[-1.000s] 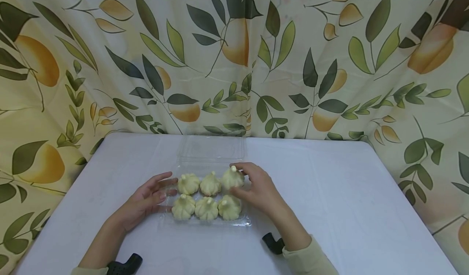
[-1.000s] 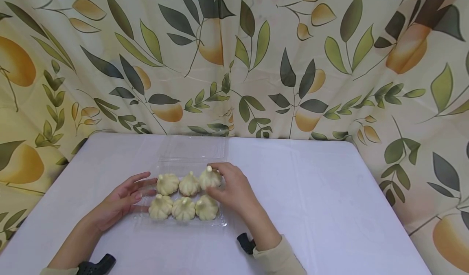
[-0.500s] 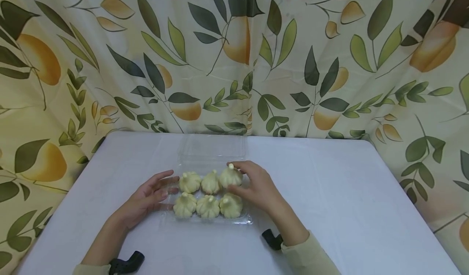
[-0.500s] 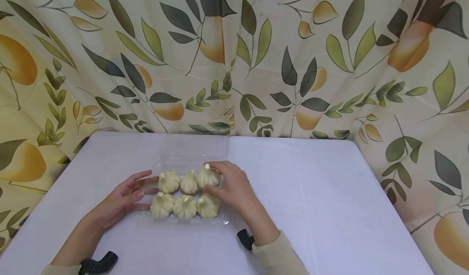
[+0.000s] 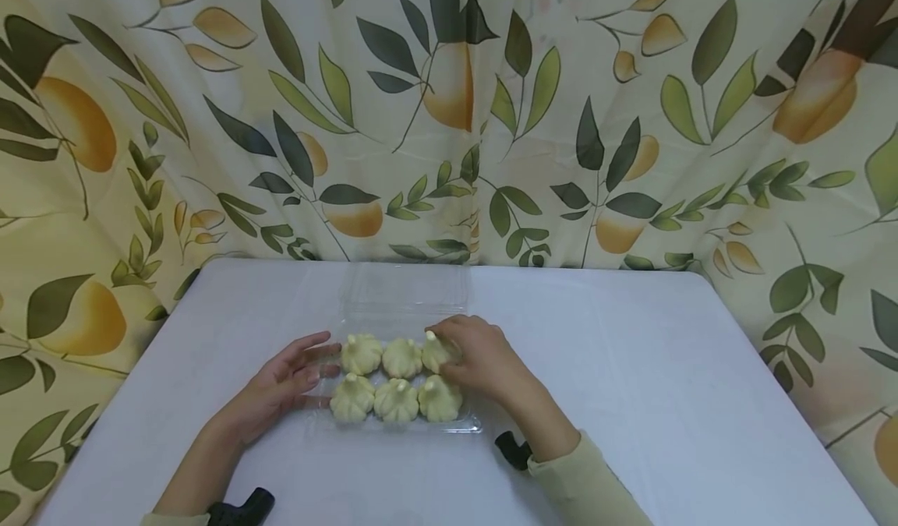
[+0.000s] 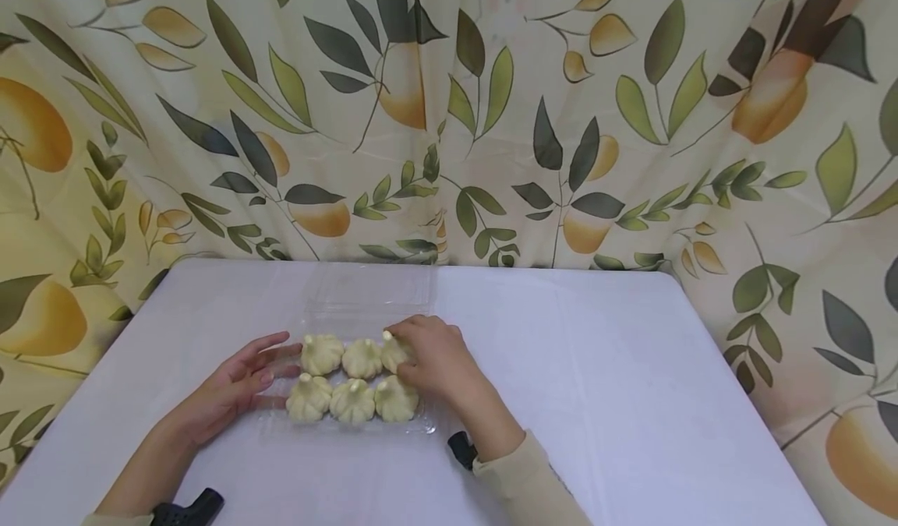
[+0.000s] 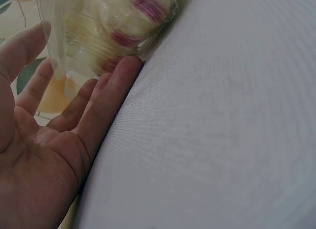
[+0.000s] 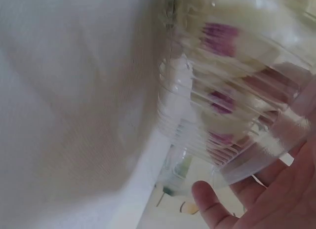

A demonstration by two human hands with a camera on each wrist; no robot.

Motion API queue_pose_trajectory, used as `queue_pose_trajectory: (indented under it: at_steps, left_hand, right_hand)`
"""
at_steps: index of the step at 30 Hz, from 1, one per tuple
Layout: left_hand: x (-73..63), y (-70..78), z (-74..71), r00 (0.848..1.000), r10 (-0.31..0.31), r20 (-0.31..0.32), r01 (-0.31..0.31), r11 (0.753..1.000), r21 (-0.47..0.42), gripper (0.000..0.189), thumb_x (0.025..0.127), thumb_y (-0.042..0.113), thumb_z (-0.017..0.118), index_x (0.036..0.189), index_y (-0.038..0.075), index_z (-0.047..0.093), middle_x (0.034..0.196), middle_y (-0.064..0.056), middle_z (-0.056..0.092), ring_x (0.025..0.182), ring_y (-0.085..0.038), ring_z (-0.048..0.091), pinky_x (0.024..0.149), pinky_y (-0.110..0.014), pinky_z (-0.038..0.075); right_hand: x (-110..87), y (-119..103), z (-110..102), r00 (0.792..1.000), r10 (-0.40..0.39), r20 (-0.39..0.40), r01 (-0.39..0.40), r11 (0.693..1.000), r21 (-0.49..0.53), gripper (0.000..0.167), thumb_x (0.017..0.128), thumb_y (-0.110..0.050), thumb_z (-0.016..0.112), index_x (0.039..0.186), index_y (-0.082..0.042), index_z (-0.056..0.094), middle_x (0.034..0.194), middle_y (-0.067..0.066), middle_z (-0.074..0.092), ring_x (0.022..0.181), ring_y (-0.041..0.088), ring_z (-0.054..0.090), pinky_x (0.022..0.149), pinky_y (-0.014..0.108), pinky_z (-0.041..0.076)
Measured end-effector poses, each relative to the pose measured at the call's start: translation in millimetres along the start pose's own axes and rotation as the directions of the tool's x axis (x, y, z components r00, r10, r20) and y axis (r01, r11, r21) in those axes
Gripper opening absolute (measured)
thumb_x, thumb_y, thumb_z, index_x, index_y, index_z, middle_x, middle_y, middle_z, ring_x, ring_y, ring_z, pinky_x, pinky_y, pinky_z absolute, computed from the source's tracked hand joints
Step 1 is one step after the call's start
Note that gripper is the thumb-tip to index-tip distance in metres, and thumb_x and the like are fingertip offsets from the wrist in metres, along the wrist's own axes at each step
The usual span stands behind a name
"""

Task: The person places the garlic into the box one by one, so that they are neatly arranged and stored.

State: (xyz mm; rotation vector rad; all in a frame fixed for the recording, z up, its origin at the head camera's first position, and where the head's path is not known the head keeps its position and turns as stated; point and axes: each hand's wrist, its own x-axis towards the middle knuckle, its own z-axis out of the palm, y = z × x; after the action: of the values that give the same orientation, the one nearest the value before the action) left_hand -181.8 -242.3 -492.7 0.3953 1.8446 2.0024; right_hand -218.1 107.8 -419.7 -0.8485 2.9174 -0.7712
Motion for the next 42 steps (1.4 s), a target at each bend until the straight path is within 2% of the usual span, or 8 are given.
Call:
queue_pose_trajectory:
  at_steps: [6,11,21,26,31,33,37,42]
  left_hand:
    - [0.3,-2.0,0.5,1.0,-0.025,-0.003,0.025,1.0,-0.011,0.059,0.104,0.007,0.046,0.158,0.013,0.021,0.16,-0.02,0.026,0.132,-0.024,0.05,0.094,-0.054,0.054]
    - [-0.8,-3.6,1.4,0.999,-0.035,-0.009,0.035,0.999,-0.019,0.059,0.104,0.006,0.046,0.158,0.012,0.021,0.16,-0.02,0.025,0.131,-0.022,0.051,0.094,-0.054,0.053]
    - [-4.0,-5.5,3.3,0.999,-0.038,-0.014,0.038,0.999,-0.024,0.059,0.105,0.006,0.045,0.158,0.013,0.022,0.16,-0.021,0.025,0.131,-0.023,0.051,0.094,-0.053,0.054]
    - [-3.2,-3.9,3.1,0.999,-0.033,-0.014,0.033,0.999,-0.02,0.059,0.105,0.006,0.045,0.158,0.013,0.021,0.16,-0.02,0.026,0.13,-0.021,0.051,0.093,-0.053,0.054]
    - [-2.7,-3.5,2.1,1.0,-0.023,-0.008,0.023,1.0,-0.019,0.059,0.104,0.005,0.045,0.158,0.011,0.02,0.16,-0.021,0.026,0.131,-0.022,0.051,0.094,-0.053,0.054]
    - [-2.4,-3.1,2.1,1.0,-0.021,-0.008,0.021,1.0,-0.017,0.059,0.104,0.005,0.045,0.158,0.012,0.02,0.16,-0.021,0.026,0.131,-0.023,0.051,0.094,-0.053,0.054]
    - [-2.1,-1.8,2.6,1.0,-0.02,-0.014,0.02,1.0,-0.014,0.06,0.104,0.006,0.046,0.158,0.013,0.021,0.16,-0.02,0.027,0.131,-0.022,0.051,0.093,-0.053,0.054]
    - [-1.9,0.0,3.1,1.0,-0.022,-0.015,0.022,1.0,-0.015,0.061,0.104,0.006,0.047,0.158,0.013,0.021,0.159,-0.019,0.027,0.131,-0.022,0.051,0.094,-0.053,0.054]
  right_hand:
    - [-1.8,1.2,3.7,1.0,0.01,0.012,-0.01,1.0,0.003,0.052,0.075,-0.011,0.07,0.127,-0.017,0.067,0.122,0.002,0.063,0.111,0.024,0.062,0.086,0.051,0.049]
    - [-5.0,1.7,6.9,1.0,0.003,0.018,-0.004,0.999,0.051,0.054,0.076,-0.01,0.068,0.129,-0.02,0.065,0.122,0.002,0.064,0.112,0.024,0.06,0.089,0.05,0.048]
    - [-8.3,-1.0,8.8,1.0,-0.014,-0.023,0.015,0.999,0.046,0.037,0.07,-0.009,0.066,0.106,-0.02,0.065,0.107,-0.003,0.062,0.091,0.018,0.059,0.079,0.043,0.048]
    - [-7.4,-1.0,10.1,0.998,-0.021,-0.06,0.021,1.0,0.002,0.035,0.07,-0.011,0.065,0.103,-0.022,0.062,0.103,-0.005,0.063,0.079,0.015,0.056,0.072,0.038,0.046]
    - [-6.6,-1.9,11.2,0.995,-0.059,-0.075,0.057,0.998,-0.032,0.045,0.075,-0.008,0.063,0.116,-0.025,0.067,0.106,-0.002,0.065,0.077,0.015,0.057,0.062,0.031,0.044]
    - [-6.3,-2.4,11.0,0.994,-0.072,-0.08,0.068,0.996,-0.053,0.044,0.075,-0.006,0.063,0.115,-0.025,0.069,0.105,-0.001,0.065,0.078,0.015,0.058,0.06,0.031,0.043]
    - [-5.9,-2.4,10.3,0.993,-0.07,-0.098,0.062,0.995,-0.078,0.033,0.073,-0.004,0.064,0.1,-0.022,0.067,0.1,-0.003,0.064,0.079,0.016,0.058,0.06,0.032,0.043]
    - [-6.0,-2.5,9.5,0.994,-0.057,-0.091,0.05,0.996,-0.078,0.036,0.074,-0.005,0.066,0.106,-0.021,0.069,0.103,-0.002,0.067,0.088,0.019,0.063,0.063,0.035,0.047]
